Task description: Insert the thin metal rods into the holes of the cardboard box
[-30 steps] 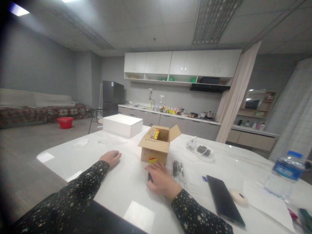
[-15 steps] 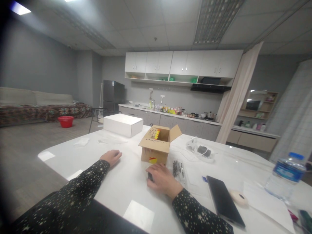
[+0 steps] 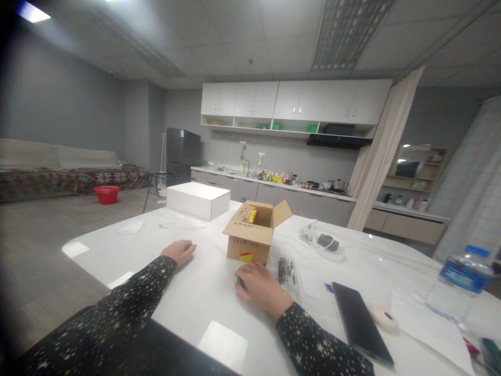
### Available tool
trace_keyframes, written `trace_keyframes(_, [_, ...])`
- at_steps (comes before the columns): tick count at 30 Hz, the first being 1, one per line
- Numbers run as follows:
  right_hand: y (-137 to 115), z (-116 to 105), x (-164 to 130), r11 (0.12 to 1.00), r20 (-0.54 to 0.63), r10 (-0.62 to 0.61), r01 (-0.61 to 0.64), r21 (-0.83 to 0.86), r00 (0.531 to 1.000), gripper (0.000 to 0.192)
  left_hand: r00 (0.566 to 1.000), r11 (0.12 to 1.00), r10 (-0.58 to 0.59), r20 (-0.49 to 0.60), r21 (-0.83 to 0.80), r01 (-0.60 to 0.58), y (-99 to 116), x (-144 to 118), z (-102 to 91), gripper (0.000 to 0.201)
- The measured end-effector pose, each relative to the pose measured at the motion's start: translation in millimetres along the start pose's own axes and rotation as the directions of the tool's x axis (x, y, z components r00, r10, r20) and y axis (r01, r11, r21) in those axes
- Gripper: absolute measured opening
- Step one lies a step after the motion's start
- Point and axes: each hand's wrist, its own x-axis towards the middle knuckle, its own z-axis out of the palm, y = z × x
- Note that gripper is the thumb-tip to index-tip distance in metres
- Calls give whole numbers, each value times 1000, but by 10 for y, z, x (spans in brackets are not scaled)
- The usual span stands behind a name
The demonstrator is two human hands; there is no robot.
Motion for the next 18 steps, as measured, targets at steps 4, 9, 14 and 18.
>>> trace_keyframes(4, [-15, 7, 14, 999, -18, -13, 12, -39, 1000, 18, 1000, 1000, -4, 0, 1, 4, 10, -10, -14, 38])
trace_keyframes(9, [-16, 46, 28, 997, -54, -25, 21, -81, 998, 19, 1000, 1000, -9, -1, 1, 9, 15, -10, -15, 38])
trace_keyframes(14, [12, 107, 62, 993, -92, -15, 4, -119, 996, 18, 1000, 1000, -1, 4, 4, 1, 3, 5, 5, 38])
trace_keyframes(18, [6, 103, 100, 992, -93, 43, -54, -117, 995, 20, 1000, 1000, 3, 4, 4, -3, -1, 3, 1, 39])
